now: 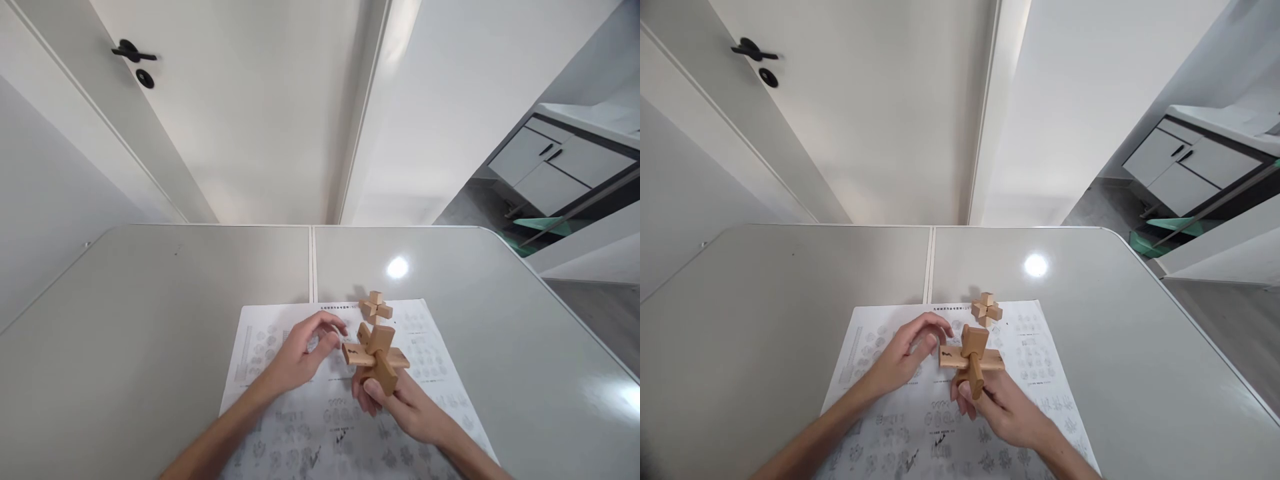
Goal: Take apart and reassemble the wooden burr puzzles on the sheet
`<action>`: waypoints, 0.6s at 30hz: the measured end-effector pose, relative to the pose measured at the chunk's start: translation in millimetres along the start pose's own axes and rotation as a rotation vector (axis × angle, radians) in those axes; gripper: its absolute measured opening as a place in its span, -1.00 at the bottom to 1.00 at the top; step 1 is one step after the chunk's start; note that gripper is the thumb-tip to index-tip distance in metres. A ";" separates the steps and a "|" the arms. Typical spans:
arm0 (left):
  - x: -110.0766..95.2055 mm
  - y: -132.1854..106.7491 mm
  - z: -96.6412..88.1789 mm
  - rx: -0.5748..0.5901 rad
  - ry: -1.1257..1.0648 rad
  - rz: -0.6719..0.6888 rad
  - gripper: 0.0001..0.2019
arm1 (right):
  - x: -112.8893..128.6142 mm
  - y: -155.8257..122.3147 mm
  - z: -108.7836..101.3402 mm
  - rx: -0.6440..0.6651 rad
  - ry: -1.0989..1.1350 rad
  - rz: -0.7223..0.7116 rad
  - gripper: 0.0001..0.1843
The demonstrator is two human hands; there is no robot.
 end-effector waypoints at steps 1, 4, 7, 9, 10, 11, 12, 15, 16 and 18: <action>-2.4 -0.2 0.7 0.029 -0.070 0.028 -0.48 | 1.9 -0.3 3.4 0.020 0.014 0.001 -0.50; -8.2 -1.7 9.8 0.203 -0.283 0.068 -0.19 | 10.5 -0.2 14.5 0.088 0.025 0.001 -0.47; -9.8 -6.6 26.7 0.452 -0.452 0.012 0.03 | 17.3 0.8 25.4 0.167 0.027 0.006 -0.44; -10.6 -11.1 35.9 0.582 -0.523 -0.029 0.10 | 19.2 1.3 31.3 0.211 0.041 0.012 -0.44; -10.4 -12.6 38.4 0.611 -0.542 -0.044 0.11 | 19.4 1.7 33.7 0.227 0.050 0.017 -0.45; -9.5 -13.2 39.5 0.616 -0.549 -0.058 0.10 | 19.6 2.1 35.6 0.239 0.062 0.022 -0.46; -7.9 -13.3 39.9 0.608 -0.546 -0.073 0.08 | 19.8 2.6 36.8 0.244 0.073 0.026 -0.48; -3.3 -11.8 38.4 0.556 -0.521 -0.081 0.04 | 21.3 4.7 37.5 0.233 0.081 0.026 -0.49; -2.3 -11.2 37.6 0.542 -0.517 -0.072 0.04 | 22.1 5.6 36.4 0.216 0.072 0.015 -0.49; -0.3 -9.4 35.3 0.508 -0.518 -0.058 0.07 | 23.1 7.4 32.4 0.163 0.029 -0.028 -0.48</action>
Point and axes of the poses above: each hand's wrist, its own y-axis towards the middle knuckle, its own z-axis out of the palm, x = y × z, the point moved 7 cm from there along y, towards the middle knuckle, and after that the axes turned 3 degrees about -z, right-handed, at the moved point
